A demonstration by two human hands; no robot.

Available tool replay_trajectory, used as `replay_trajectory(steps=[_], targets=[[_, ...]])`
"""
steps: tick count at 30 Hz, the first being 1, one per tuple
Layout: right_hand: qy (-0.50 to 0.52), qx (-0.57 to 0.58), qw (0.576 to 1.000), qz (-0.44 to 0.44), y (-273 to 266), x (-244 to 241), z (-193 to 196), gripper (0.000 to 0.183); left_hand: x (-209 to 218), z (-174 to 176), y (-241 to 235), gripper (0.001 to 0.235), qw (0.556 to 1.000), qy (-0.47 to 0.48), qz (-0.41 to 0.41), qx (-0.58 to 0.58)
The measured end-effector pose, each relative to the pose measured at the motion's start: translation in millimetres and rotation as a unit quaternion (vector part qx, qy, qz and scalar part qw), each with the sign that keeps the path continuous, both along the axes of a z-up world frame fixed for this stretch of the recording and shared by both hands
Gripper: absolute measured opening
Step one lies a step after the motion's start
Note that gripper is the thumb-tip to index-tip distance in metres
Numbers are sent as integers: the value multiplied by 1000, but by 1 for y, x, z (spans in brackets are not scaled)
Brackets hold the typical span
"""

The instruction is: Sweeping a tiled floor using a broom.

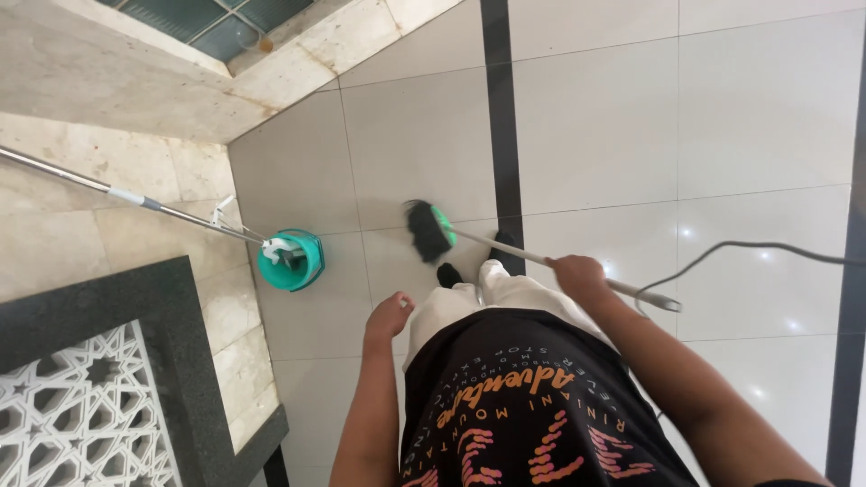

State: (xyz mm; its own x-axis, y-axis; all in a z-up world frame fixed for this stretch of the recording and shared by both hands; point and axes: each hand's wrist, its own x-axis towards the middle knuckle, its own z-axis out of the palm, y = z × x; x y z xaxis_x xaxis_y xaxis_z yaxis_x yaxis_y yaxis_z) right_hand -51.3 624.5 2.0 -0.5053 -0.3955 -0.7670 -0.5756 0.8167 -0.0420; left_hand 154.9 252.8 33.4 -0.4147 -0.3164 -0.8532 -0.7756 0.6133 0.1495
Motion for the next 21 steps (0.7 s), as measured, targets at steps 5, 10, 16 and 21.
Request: replay_trajectory(steps=[5, 10, 16, 21], targets=[[-34, 134, 984, -109, 98, -34, 58, 48, 40, -22, -20, 36, 999, -36, 13, -23], [35, 153, 965, -212, 194, -45, 72, 52, 11, -16, -16, 37, 997, -69, -24, -16], [150, 183, 941, -241, 223, -41, 51, 43, -90, -14, -1, 40, 996, -30, -78, -1], [125, 132, 945, -273, 170, -62, 138, 53, -174, -4, 8, 34, 994, 47, -92, 26]])
